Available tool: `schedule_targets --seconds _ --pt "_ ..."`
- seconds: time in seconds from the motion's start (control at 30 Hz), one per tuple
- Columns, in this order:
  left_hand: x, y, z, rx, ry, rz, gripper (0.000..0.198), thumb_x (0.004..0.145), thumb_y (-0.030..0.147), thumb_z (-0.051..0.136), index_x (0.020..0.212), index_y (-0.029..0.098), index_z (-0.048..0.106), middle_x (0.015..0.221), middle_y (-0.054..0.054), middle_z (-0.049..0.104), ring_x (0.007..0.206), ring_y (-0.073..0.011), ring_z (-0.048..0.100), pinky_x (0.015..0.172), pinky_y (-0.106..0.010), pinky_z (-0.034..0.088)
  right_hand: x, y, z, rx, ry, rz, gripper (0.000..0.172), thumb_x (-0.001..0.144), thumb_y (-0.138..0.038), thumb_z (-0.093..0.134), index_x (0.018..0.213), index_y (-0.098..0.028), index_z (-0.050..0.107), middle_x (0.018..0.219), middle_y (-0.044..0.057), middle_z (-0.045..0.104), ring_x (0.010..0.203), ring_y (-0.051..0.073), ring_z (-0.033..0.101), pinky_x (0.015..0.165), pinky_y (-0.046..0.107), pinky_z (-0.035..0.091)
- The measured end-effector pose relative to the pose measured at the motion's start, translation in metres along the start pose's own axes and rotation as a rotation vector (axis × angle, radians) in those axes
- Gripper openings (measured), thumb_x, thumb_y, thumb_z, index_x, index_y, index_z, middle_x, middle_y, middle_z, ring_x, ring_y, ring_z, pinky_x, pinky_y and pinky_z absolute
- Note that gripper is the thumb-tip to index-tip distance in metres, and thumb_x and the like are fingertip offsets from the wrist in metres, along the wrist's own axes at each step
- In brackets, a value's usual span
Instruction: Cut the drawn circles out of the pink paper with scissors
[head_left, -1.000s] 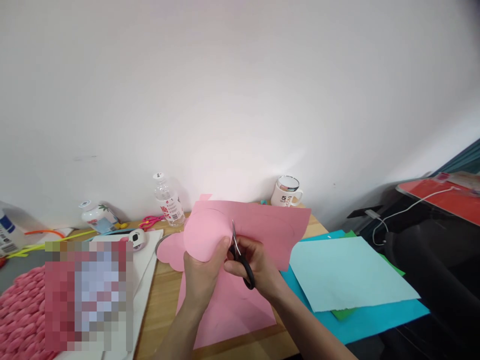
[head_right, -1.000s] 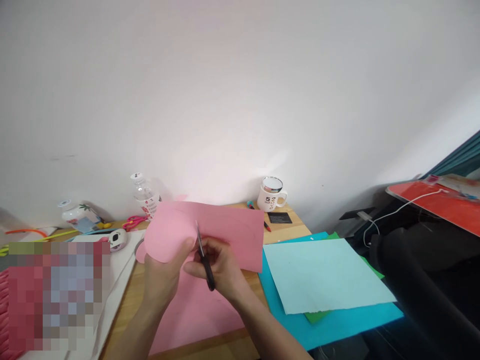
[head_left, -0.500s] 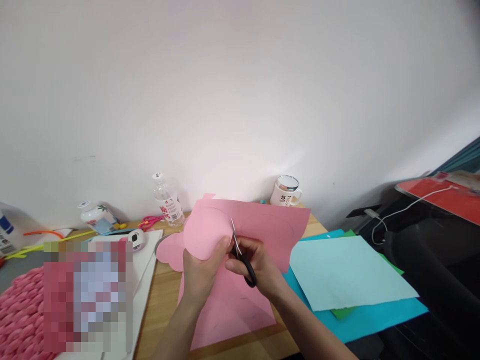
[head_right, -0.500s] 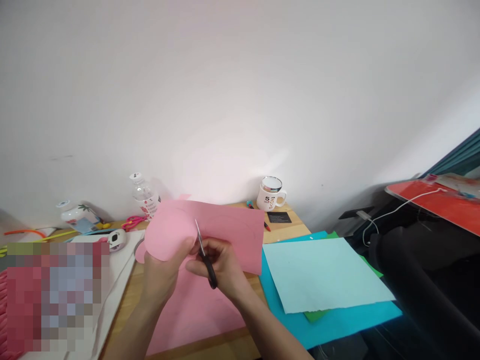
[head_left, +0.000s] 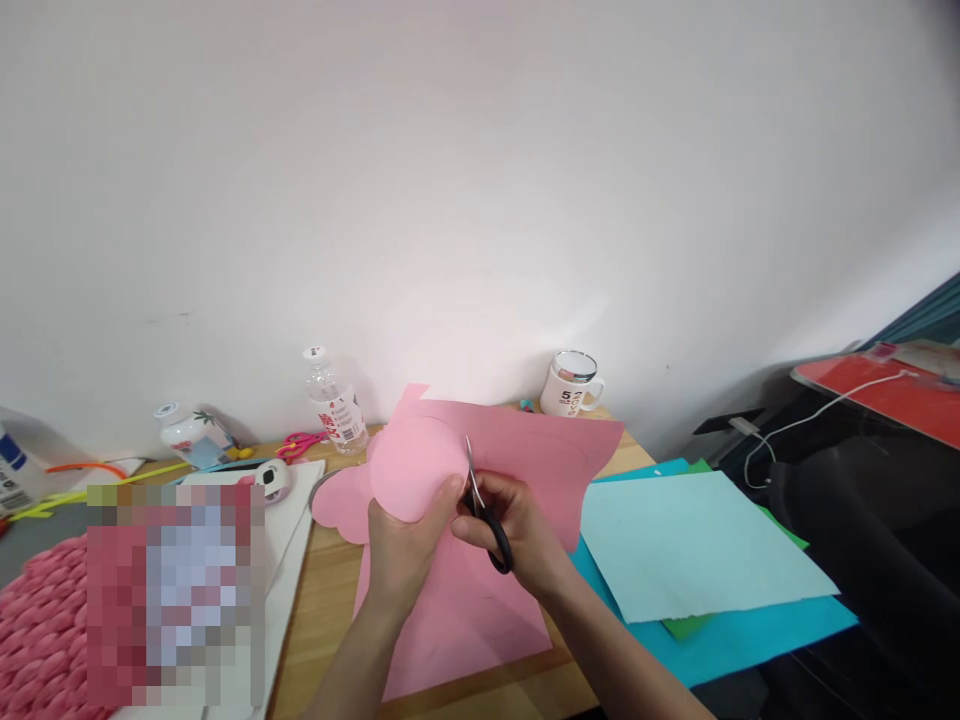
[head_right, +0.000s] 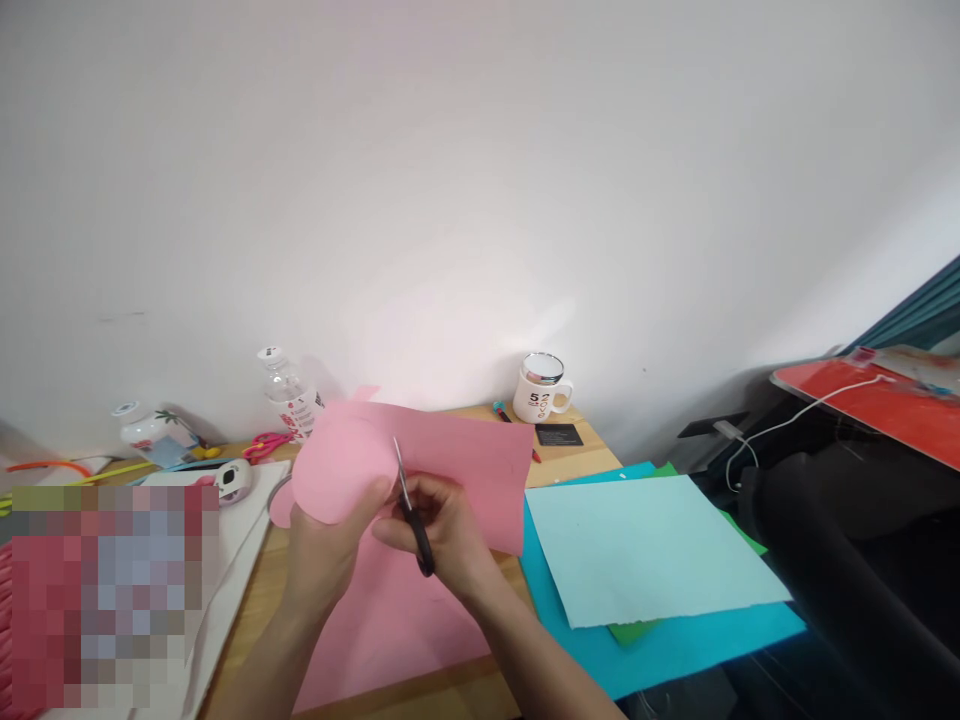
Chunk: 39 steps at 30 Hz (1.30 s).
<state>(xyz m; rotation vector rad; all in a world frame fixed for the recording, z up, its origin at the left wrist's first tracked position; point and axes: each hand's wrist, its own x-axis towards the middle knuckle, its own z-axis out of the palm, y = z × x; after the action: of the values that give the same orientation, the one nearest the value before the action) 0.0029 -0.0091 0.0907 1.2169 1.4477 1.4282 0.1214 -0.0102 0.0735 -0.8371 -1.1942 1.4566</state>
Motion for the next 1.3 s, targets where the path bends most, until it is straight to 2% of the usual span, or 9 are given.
schedule_targets --seconds 0.6,1.0,1.3 --pt "0.002 0.0 0.0 0.006 -0.018 -0.001 0.029 0.059 0.035 0.07 0.077 0.012 0.069 0.075 -0.008 0.072 0.072 -0.0229 0.067 0.062 -0.031 0.055 0.001 0.002 -0.005 0.027 -0.017 -0.008 0.032 0.056 -0.037 0.078 0.065 -0.016 0.056 0.055 -0.006 0.039 0.051 0.007 0.03 0.049 0.022 0.027" --pt "0.002 0.004 -0.001 -0.004 -0.016 0.001 0.021 0.059 0.034 0.068 0.063 0.014 0.065 0.059 -0.004 0.068 0.06 -0.0194 0.064 0.054 -0.026 0.052 0.001 -0.001 -0.004 -0.013 0.008 0.002 0.033 0.055 -0.039 0.077 0.063 -0.015 0.055 0.053 -0.003 0.047 0.05 0.008 0.036 0.048 0.022 0.03" --pt "0.001 0.008 -0.001 0.005 -0.03 0.003 0.022 0.06 0.035 0.067 0.057 0.014 0.061 0.052 -0.001 0.064 0.052 -0.0168 0.061 0.047 -0.024 0.049 0.001 -0.001 -0.003 -0.068 0.005 -0.011 0.03 0.061 -0.037 0.072 0.058 -0.016 0.052 0.048 -0.005 0.044 0.046 0.008 0.037 0.044 0.021 0.031"
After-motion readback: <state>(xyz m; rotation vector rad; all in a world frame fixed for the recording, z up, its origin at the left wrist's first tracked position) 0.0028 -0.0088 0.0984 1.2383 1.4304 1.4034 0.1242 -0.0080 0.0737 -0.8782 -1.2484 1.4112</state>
